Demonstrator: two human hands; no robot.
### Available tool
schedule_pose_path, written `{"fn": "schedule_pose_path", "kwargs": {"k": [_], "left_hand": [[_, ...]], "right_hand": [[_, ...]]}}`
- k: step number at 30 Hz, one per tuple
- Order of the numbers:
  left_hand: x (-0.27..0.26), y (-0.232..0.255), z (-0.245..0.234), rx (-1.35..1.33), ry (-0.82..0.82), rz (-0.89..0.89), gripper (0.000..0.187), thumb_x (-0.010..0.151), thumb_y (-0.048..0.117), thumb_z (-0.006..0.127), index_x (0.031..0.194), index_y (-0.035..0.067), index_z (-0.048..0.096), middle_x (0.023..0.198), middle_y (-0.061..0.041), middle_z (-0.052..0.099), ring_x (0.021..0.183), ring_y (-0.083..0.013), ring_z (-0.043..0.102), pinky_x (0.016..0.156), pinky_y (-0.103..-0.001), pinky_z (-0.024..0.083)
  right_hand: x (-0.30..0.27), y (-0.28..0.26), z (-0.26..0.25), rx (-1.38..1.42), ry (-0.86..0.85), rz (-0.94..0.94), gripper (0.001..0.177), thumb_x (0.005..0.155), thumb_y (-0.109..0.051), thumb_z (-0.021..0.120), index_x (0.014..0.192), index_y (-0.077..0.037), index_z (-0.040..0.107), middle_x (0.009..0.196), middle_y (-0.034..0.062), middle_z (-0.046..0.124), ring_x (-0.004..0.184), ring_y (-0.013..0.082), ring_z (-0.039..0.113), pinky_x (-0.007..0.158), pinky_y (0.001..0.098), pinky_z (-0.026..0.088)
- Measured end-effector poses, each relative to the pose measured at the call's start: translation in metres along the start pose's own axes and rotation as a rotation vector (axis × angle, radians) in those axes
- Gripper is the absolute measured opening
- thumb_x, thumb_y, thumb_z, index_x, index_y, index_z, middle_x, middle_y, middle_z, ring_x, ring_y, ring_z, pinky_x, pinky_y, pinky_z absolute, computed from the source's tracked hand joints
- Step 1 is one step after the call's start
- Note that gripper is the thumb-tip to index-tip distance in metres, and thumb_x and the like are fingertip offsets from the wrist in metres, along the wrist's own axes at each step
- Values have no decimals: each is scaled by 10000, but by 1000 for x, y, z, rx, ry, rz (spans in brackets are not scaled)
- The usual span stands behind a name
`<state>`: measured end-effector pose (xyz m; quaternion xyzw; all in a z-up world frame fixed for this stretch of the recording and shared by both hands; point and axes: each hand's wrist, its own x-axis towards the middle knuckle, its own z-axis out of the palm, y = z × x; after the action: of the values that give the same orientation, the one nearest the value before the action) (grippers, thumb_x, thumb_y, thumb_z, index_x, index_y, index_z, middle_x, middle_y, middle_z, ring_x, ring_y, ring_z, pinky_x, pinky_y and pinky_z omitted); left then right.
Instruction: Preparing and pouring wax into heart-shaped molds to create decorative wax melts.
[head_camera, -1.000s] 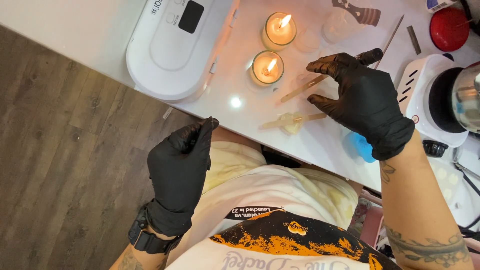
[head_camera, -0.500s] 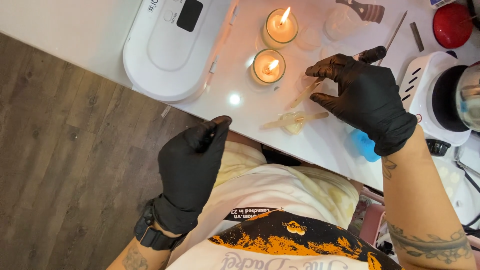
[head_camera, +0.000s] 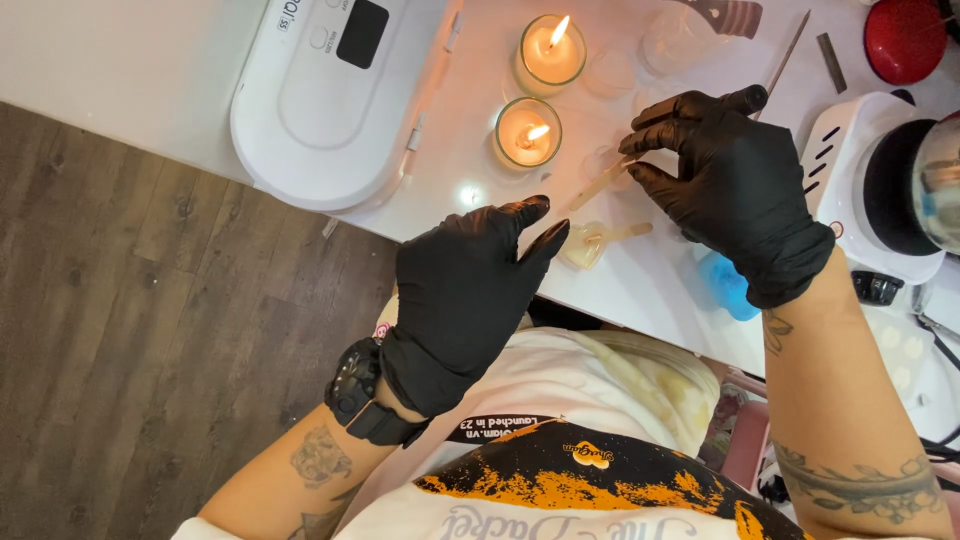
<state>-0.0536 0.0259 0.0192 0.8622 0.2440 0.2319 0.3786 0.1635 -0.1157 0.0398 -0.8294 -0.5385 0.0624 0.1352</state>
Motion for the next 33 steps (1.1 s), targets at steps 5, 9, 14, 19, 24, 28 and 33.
{"fn": "schedule_pose_path", "kwargs": {"k": [5,9,14,19,24,28,33], "left_hand": [[10,-7,11,162,-69,182,327,945,342,730,1149,90,770,730,-119,690,625,-307,657,539,-426,484],[15,-6,19,202,-97,226,344,957,362,704,1168,96,759,706,-107,669,588,-303,623,511,-433,446],[18,-7,20,275,-181,206,366,948,377,697,1188,107,760,611,-123,633,506,-295,592,466,-433,427],[22,-4,20,259,-154,257,367,951,374,694,1179,92,751,648,-117,645,536,-303,609,490,-429,443],[30,0,20,196,-231,232,260,947,331,704,1041,91,735,678,-123,657,612,-340,647,530,-450,468],[31,2,19,189,-232,235,191,968,263,703,991,75,724,701,-139,660,644,-349,662,555,-448,484],[29,-1,22,144,-178,225,201,951,240,693,1019,57,738,684,-145,655,608,-344,653,538,-437,482]], "right_hand": [[1,3,4,-13,22,-73,182,926,-177,802,1098,-124,778,1209,22,738,962,247,713,803,335,557],[2,3,5,90,34,-74,180,950,-167,788,1115,-99,765,1172,26,751,967,241,717,847,337,559],[1,4,-2,214,-21,-80,141,945,-155,768,1068,-88,748,1170,11,752,944,214,728,817,309,572],[0,3,-8,118,-35,-143,134,933,-148,775,1057,-94,773,1160,7,752,923,233,726,793,321,560],[1,3,-6,68,-24,-134,159,925,-155,790,1065,-84,765,1165,8,747,901,233,726,785,333,559],[2,5,-3,-18,-15,-173,154,901,-160,811,1032,-91,771,1125,5,754,875,252,718,760,352,551],[2,4,-1,-7,4,-160,162,915,-156,809,1059,-93,772,1139,20,754,879,238,725,762,337,557]]}}
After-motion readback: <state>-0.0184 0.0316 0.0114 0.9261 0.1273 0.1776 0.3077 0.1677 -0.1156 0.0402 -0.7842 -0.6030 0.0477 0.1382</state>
